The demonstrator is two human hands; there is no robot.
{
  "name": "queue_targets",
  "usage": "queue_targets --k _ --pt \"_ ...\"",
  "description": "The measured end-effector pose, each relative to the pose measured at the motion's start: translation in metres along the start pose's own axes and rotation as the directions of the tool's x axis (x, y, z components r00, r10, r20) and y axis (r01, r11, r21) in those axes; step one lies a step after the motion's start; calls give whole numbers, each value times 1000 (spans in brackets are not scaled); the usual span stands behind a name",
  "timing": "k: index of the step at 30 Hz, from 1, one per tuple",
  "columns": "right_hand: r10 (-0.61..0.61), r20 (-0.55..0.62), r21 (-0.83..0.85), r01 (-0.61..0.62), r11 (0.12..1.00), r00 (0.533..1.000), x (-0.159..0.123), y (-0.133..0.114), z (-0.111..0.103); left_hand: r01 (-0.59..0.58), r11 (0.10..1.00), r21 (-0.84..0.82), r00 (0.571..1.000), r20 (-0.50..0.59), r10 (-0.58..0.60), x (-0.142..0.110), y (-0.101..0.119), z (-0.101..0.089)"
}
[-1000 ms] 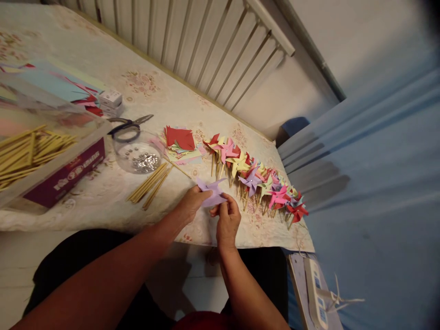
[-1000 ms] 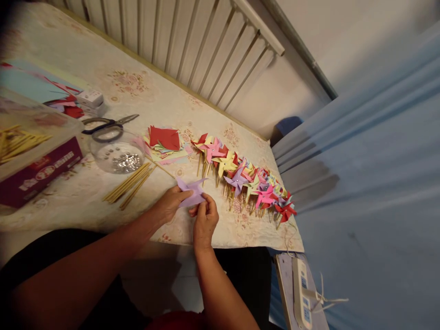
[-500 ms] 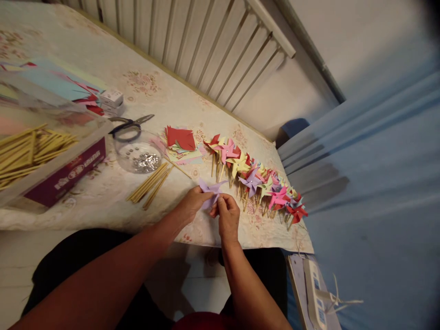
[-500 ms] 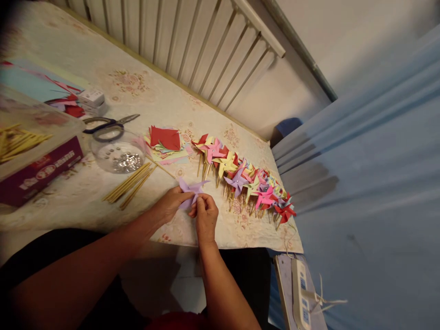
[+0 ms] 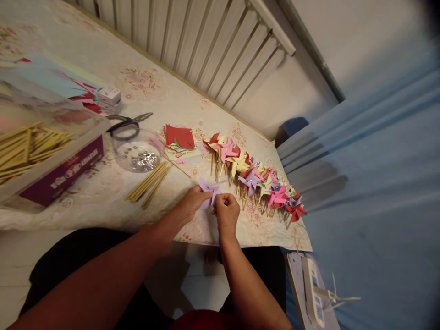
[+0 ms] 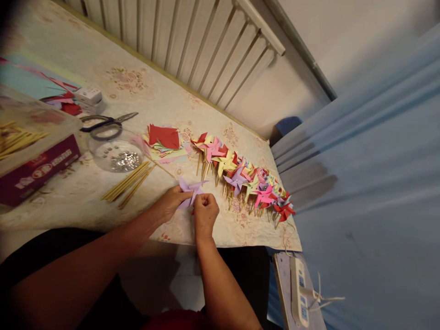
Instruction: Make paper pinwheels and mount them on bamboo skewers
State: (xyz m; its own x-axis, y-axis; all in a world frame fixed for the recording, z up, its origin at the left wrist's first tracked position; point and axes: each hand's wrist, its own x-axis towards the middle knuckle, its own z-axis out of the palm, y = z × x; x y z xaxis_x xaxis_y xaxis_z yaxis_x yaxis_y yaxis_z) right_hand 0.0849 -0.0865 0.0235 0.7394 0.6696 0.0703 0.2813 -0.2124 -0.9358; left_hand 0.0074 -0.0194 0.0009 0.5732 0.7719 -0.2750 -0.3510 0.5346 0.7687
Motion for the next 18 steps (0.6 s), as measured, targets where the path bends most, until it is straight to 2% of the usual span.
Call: queue_targets --k 9,18 --pt "-59 -61 -126 50 991 996 2 7 0 39 999 16 998 -55 -39 -1 3 1" --pt "-84 -44 -186 74 980 995 3 10 0 48 999 8 998 -37 -48 1 1 0"
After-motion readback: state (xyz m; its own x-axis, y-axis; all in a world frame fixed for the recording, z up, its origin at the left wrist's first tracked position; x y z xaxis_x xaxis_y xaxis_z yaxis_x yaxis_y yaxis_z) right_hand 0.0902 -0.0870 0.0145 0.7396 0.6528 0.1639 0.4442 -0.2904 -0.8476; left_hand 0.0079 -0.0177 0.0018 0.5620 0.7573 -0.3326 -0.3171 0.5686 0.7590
